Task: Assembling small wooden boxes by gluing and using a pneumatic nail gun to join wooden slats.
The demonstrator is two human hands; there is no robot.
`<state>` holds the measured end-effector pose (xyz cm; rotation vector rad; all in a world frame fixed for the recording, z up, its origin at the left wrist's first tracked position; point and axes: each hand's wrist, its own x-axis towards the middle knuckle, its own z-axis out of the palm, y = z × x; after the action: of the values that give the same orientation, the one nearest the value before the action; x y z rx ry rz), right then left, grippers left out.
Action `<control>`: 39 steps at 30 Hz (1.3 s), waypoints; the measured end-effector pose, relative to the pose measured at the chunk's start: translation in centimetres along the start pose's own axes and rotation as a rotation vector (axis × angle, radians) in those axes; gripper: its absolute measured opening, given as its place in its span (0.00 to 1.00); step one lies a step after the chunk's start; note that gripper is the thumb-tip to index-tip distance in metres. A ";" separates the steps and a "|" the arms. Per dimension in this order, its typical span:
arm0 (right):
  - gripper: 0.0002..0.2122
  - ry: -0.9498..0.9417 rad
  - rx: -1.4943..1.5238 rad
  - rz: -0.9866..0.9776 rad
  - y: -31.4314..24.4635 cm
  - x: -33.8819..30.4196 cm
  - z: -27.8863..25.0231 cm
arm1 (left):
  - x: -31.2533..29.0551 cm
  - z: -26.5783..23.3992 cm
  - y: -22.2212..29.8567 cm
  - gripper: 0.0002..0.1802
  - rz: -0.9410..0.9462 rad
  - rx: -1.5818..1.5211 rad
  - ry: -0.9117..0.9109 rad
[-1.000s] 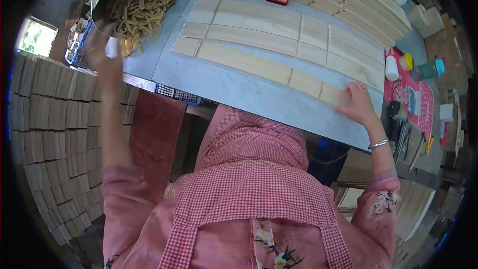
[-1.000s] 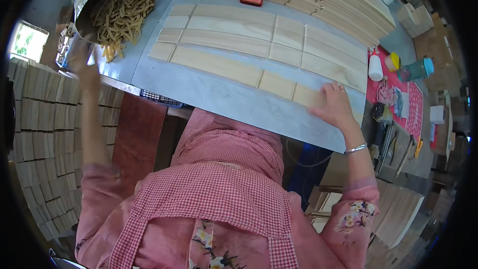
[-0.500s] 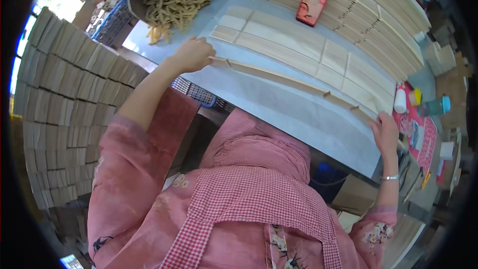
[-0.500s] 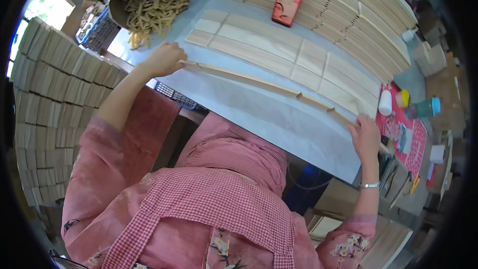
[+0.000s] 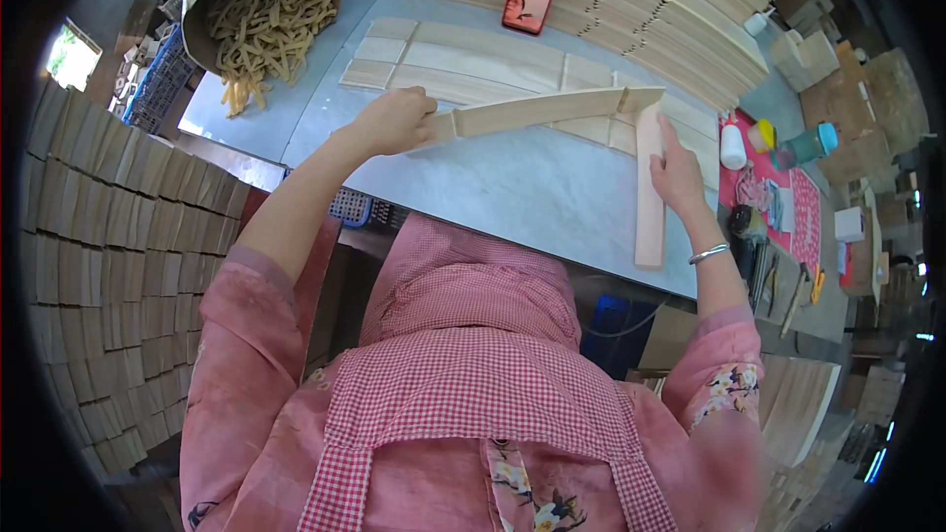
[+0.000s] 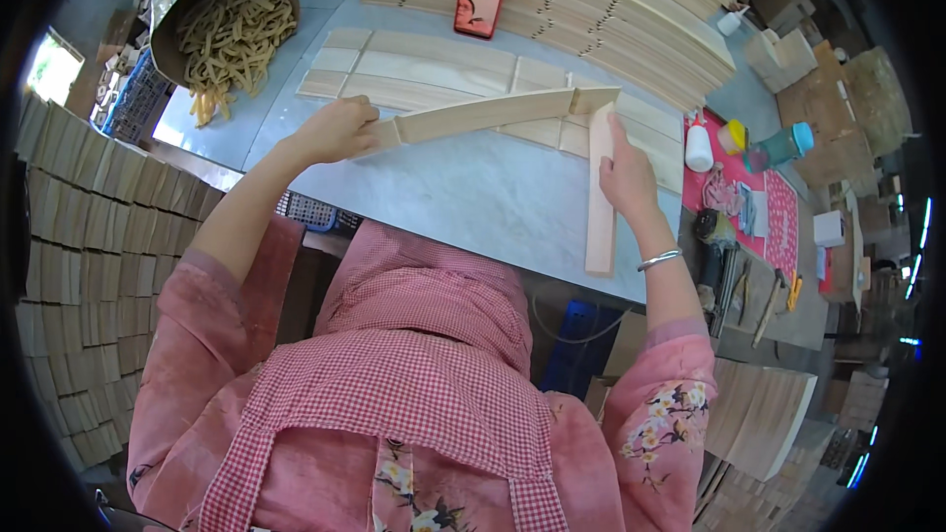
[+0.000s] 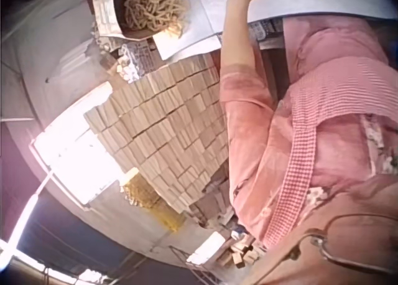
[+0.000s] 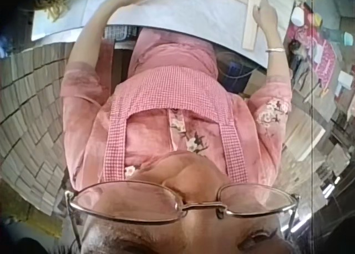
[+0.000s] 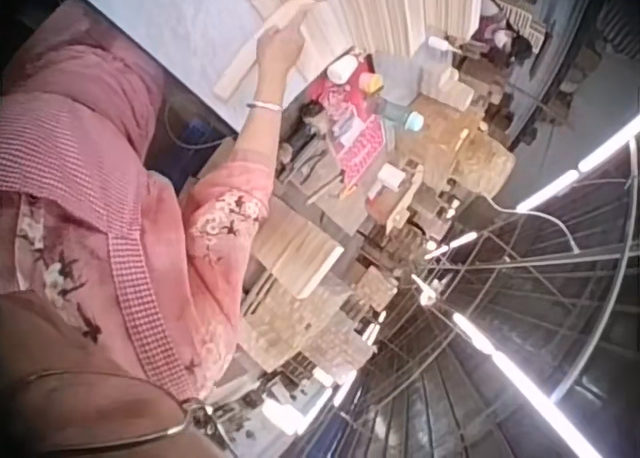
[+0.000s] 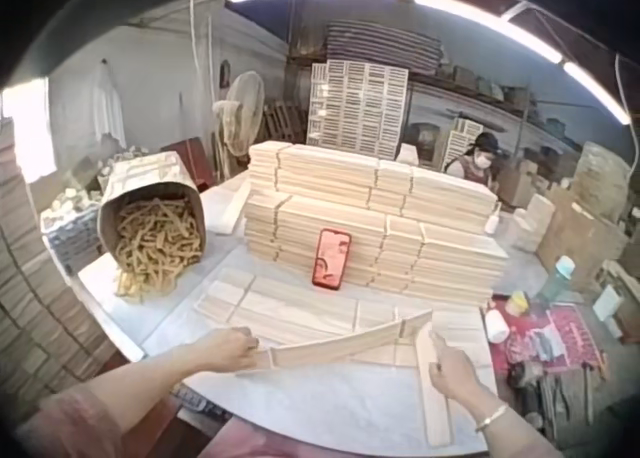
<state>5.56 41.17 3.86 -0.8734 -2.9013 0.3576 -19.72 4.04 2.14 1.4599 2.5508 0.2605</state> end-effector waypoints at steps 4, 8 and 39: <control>0.26 0.023 -0.006 0.026 1.4 -1.1 -0.7 | 0.1 -0.3 0.7 0.17 0.026 -0.125 0.023; 0.27 0.073 0.005 0.140 8.0 -1.0 0.9 | 0.6 -0.7 0.5 0.18 0.050 -0.025 -0.088; 0.12 -0.142 0.070 -0.085 -3.6 -3.2 3.7 | -2.3 2.2 4.1 0.24 -0.065 -0.406 0.001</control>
<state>5.80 35.77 1.11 -0.7407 -3.0222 0.5306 -14.64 4.20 1.18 1.2194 2.3561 0.7194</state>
